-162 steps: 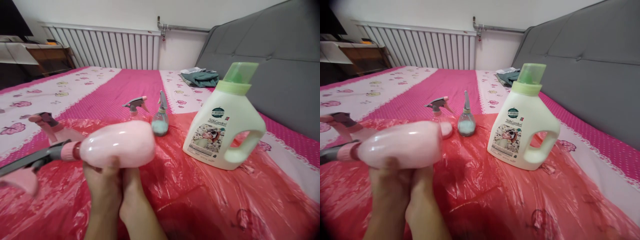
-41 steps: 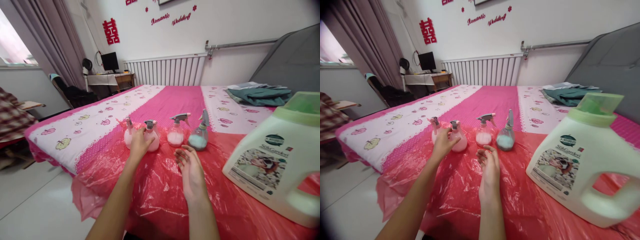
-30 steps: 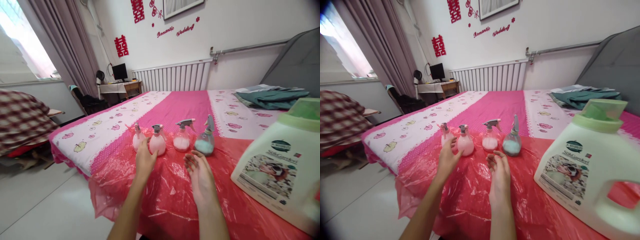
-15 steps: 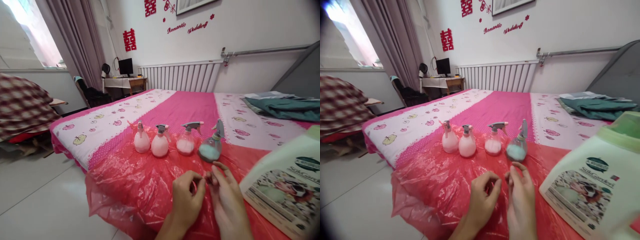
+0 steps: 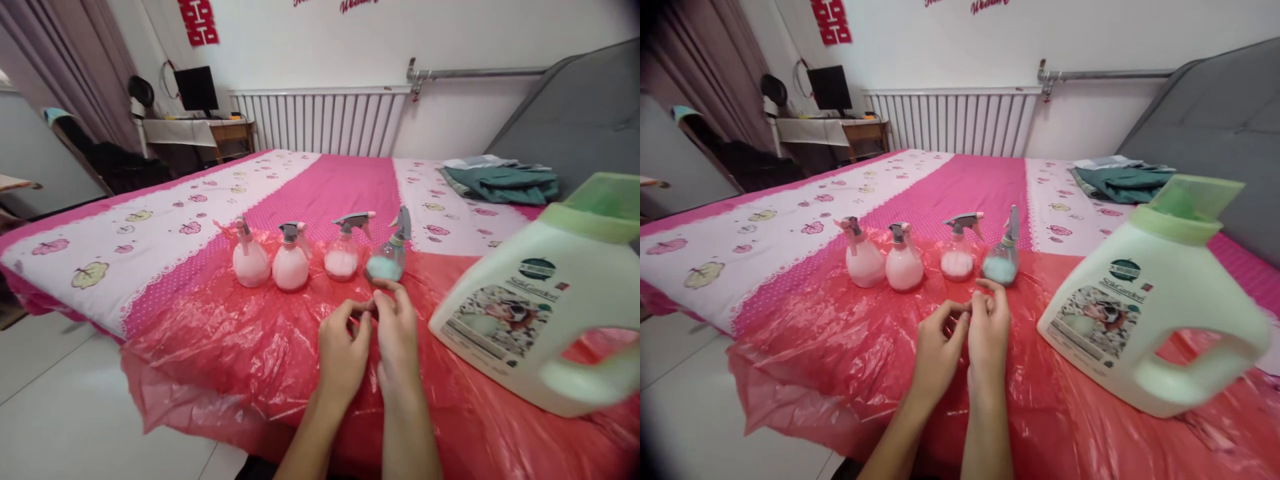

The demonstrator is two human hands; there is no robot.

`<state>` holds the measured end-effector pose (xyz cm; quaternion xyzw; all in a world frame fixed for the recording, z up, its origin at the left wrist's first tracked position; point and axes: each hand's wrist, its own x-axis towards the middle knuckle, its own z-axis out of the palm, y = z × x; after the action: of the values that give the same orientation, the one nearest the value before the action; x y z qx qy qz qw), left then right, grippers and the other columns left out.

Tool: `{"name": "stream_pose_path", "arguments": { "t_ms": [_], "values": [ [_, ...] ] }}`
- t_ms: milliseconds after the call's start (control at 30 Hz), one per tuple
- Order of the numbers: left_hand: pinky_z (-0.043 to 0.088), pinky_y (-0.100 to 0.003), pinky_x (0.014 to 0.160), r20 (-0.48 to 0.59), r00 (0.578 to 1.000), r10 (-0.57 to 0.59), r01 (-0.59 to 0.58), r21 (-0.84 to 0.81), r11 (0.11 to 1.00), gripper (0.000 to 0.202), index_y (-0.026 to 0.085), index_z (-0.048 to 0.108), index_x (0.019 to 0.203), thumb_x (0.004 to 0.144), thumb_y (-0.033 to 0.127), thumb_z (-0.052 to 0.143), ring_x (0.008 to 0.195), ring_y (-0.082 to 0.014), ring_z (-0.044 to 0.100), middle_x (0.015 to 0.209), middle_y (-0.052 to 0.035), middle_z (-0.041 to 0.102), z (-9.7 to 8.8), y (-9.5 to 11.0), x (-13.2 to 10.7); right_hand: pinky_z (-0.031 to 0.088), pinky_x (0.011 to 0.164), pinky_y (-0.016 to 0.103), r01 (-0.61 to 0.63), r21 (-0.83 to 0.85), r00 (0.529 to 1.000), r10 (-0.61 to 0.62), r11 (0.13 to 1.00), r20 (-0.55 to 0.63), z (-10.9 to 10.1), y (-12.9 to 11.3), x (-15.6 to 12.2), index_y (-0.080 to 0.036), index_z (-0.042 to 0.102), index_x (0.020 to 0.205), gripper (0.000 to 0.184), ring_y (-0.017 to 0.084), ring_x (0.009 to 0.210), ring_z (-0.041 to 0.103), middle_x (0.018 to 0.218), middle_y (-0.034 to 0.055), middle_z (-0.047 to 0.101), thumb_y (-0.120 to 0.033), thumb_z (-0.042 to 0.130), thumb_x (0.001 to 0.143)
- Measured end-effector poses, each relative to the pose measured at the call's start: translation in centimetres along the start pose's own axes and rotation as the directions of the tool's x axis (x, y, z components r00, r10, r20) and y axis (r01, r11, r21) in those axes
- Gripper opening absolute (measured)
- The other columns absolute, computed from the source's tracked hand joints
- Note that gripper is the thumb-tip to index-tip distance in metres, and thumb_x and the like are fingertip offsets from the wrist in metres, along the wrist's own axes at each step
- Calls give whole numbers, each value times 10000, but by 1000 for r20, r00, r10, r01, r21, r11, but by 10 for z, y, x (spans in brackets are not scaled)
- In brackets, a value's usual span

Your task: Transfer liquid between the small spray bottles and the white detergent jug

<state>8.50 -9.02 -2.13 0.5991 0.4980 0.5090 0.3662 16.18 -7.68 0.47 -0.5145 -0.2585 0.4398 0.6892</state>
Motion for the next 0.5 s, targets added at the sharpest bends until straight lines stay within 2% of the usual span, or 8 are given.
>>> {"name": "stream_pose_path", "arguments": {
  "t_ms": [100,200,300,333,400,467,500],
  "values": [
    [431,-308,694,-1,999,-38,38,34,999,152,201,696,892,947,236,558,725,-188,633,846,-15,724,0,-3,2,479,653,296,39,-122,998,-32,992,59,-4,2,1,-247,669,1063,308,169,639,582,652,-72,589,-390,676,790],
    [422,-310,686,5,1000,-29,28,109,994,189,197,638,863,980,239,497,732,-195,622,826,-16,698,-1,-10,6,476,676,330,68,-250,994,-44,966,98,-10,9,5,-215,714,1059,338,201,656,611,670,-36,638,-421,688,793],
    [396,-316,659,-46,998,-49,57,189,980,208,193,607,863,1000,234,456,702,-203,594,789,-24,664,-9,-13,11,458,728,360,72,-379,997,-51,923,65,-18,12,9,-206,708,1246,482,221,663,615,665,-25,660,-418,705,813],
    [394,-318,662,-65,996,-57,69,207,976,201,192,617,879,998,230,460,700,-203,587,784,-26,656,-13,-11,12,455,753,363,80,-411,997,-66,908,48,-22,10,8,-225,654,1365,570,220,673,611,668,-36,657,-411,704,828],
    [411,-317,697,-83,995,-47,65,231,971,182,199,664,982,989,214,483,724,-196,591,808,-20,655,-24,2,11,462,791,355,127,-451,992,-123,884,38,-29,-2,2,-305,447,1575,745,203,691,600,687,-65,642,-389,678,871],
    [423,-296,660,-122,984,127,-87,289,953,366,229,641,1305,963,181,520,641,-175,542,728,16,594,-35,23,9,490,760,343,337,-435,941,-314,835,126,-37,-23,-7,-306,152,1685,869,191,681,594,696,-72,615,-361,603,944],
    [429,-283,636,-105,975,197,-160,289,944,524,259,542,1468,953,161,537,596,-160,505,708,34,568,-41,36,8,507,739,332,411,-412,912,-371,813,178,-40,-37,-12,-325,60,1690,906,178,657,581,714,-75,623,-329,592,957]
  ]
}}
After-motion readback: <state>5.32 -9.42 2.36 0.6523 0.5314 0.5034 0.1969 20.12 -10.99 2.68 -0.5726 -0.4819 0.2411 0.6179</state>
